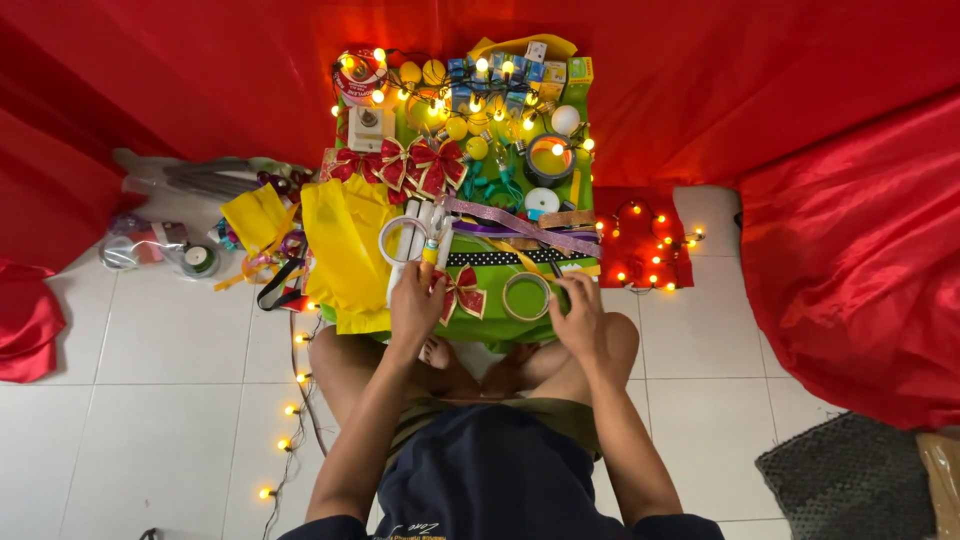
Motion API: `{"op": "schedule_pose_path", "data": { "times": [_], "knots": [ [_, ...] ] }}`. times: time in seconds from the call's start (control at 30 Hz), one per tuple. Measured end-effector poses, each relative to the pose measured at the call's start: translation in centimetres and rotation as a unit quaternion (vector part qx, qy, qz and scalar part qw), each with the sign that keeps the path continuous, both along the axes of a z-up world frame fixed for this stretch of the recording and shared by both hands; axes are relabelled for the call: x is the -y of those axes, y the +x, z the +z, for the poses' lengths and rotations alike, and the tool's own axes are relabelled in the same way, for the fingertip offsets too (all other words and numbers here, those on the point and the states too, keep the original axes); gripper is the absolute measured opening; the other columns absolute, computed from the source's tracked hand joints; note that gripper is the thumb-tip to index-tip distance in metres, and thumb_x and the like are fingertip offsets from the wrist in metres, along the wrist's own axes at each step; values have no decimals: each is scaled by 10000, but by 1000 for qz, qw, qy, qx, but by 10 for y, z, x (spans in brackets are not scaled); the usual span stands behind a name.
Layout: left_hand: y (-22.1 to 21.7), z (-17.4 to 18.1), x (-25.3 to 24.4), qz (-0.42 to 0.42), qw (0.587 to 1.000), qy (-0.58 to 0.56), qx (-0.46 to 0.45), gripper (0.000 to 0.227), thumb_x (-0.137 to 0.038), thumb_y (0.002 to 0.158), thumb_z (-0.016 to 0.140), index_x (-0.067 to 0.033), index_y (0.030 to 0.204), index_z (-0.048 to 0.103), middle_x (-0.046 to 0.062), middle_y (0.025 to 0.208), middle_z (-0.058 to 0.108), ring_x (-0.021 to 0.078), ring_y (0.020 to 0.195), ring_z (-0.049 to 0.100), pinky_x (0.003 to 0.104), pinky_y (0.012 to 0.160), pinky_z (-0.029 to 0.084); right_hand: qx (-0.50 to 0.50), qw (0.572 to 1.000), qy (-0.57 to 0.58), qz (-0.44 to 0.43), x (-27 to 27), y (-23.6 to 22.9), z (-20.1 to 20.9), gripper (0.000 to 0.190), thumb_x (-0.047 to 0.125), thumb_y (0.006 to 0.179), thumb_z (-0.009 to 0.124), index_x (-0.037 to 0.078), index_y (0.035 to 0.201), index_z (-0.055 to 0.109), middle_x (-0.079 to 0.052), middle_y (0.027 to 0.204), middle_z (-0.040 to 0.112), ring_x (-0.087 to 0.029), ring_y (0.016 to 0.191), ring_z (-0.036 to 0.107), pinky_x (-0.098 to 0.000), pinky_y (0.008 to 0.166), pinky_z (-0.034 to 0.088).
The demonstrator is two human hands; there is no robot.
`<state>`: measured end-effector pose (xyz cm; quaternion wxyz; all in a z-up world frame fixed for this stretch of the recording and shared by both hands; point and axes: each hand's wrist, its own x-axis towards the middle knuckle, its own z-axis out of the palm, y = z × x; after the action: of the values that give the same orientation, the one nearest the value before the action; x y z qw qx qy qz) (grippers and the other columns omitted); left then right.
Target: Decorating a green handicraft board by attaching bows to sticks with tape and arranging them.
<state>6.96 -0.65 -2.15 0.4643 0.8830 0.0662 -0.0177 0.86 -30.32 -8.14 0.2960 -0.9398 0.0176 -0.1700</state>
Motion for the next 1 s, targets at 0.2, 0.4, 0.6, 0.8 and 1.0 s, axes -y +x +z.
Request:
{"op": "schedule_pose_path", "data": {
  "times": [0.2,0.4,0.6,0.8,1.0],
  "knots": [
    [0,-4,-24,38,985,19,168,394,-146,833,782,34,1139,611,224,1032,591,425,914,679,450,746,575,14,998,-11,63,-32,-22,42,163,190,941,690,114,1085,699,-73,1152,596,-306,1115,637,-436,947,535],
    [20,-28,-54,26,974,-5,224,292,-32,880,673,73,1143,604,182,975,515,427,891,634,434,758,544,20,991,-73,107,-33,-30,24,179,263,947,701,136,1073,704,-35,1119,623,-256,1069,645,-380,903,561],
    [59,9,-58,-8,979,-84,187,411,-125,910,754,119,1199,594,314,1004,574,500,912,652,509,757,562,-11,990,-65,124,-40,-33,46,172,211,951,694,103,1085,684,-63,1108,618,-292,1061,642,-414,901,574],
    [115,-9,-44,-14,988,-140,62,581,-236,884,806,-8,1364,572,170,1098,697,294,944,749,391,733,650,-57,990,-62,117,-45,-36,48,196,232,950,683,119,1110,671,-56,1130,617,-294,1093,624,-444,933,555],
    [133,-39,-9,-93,990,88,-54,508,-477,795,738,-199,1220,699,-6,983,779,268,986,743,443,846,586,-66,991,-34,110,-47,-38,58,193,224,978,664,101,1126,666,-84,1142,622,-319,1131,611,-449,941,546]
  ]
}}
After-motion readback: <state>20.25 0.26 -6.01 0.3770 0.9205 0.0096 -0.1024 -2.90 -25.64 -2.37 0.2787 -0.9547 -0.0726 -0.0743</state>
